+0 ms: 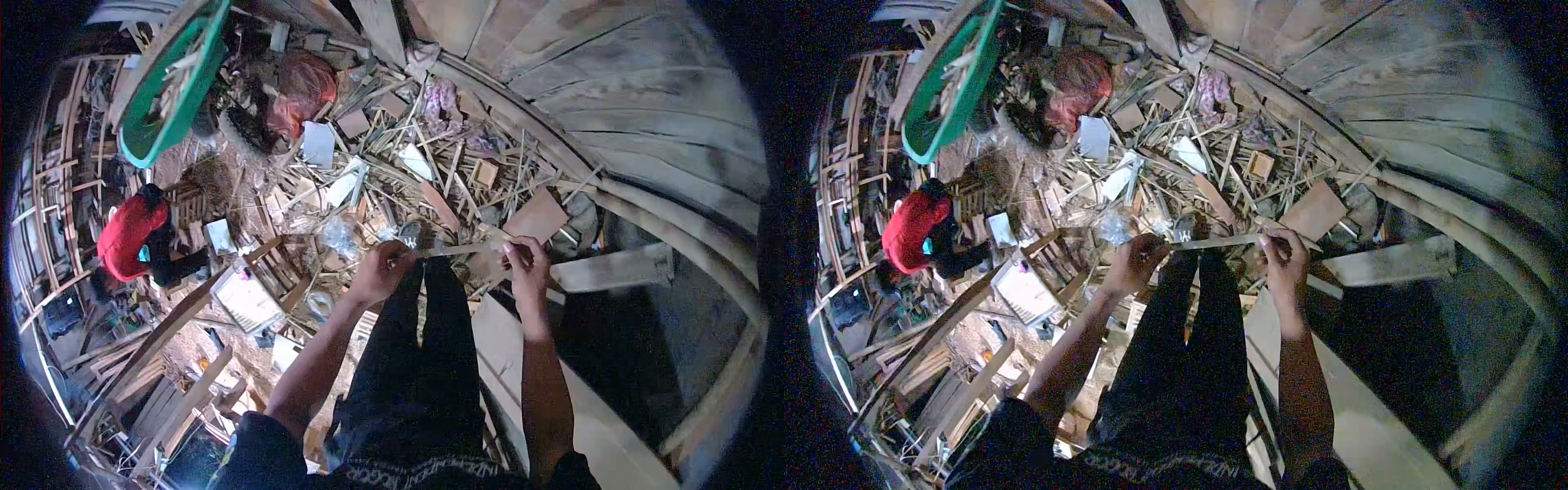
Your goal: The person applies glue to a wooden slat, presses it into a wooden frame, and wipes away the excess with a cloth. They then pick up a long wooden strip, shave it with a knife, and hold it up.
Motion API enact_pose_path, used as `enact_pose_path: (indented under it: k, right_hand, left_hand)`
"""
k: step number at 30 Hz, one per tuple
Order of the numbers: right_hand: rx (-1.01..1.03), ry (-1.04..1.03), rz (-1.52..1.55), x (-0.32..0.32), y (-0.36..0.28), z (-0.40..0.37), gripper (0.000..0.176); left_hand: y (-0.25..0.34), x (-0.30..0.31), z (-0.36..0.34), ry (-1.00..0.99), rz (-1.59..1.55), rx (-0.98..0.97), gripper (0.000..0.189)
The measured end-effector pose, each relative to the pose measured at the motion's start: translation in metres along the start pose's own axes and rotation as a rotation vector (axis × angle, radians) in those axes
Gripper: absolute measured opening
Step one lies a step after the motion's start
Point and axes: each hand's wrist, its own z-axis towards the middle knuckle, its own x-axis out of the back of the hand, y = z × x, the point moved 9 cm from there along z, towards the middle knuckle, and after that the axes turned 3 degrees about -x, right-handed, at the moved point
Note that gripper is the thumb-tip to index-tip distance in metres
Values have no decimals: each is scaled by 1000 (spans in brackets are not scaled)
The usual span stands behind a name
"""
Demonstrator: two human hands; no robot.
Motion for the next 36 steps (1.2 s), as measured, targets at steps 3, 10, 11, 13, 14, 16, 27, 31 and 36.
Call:
enact_pose_path:
  k: [3, 10, 11, 13, 14, 16, 27, 31, 36]
  right_hand:
    - [9, -59, 12, -28, 69, 66, 11]
    - [-198, -67, -108, -61, 296, 233, 22]
    - [-181, -111, -191, -58, 358, 267, 22]
    - [-289, -33, -70, -65, 431, 311, 23]
    - [-334, 5, -137, -69, 461, 331, 27]
    - [-342, 51, -315, -80, 511, 376, 32]
    - [-213, 194, -637, -123, 594, 454, 25]
    - [-169, 18, -63, -122, 539, 418, 28]
    - [-423, -214, 401, -116, 491, 362, 25]
  left_hand:
    - [-108, -46, 63, -56, 65, 83, 31]
    - [-299, -134, 182, 93, 5, -71, 31]
    - [-317, -143, 193, 66, 97, -75, 31]
    - [-360, -169, 212, 36, 149, -155, 28]
    - [-382, -179, 218, 78, 161, -205, 28]
    - [-422, -196, 223, 120, 114, -185, 24]
    - [-512, -233, 207, 186, 4, -25, 23]
    - [-525, -227, 201, 215, -126, 28, 27]
    - [-485, -205, 188, 159, -36, 108, 29]
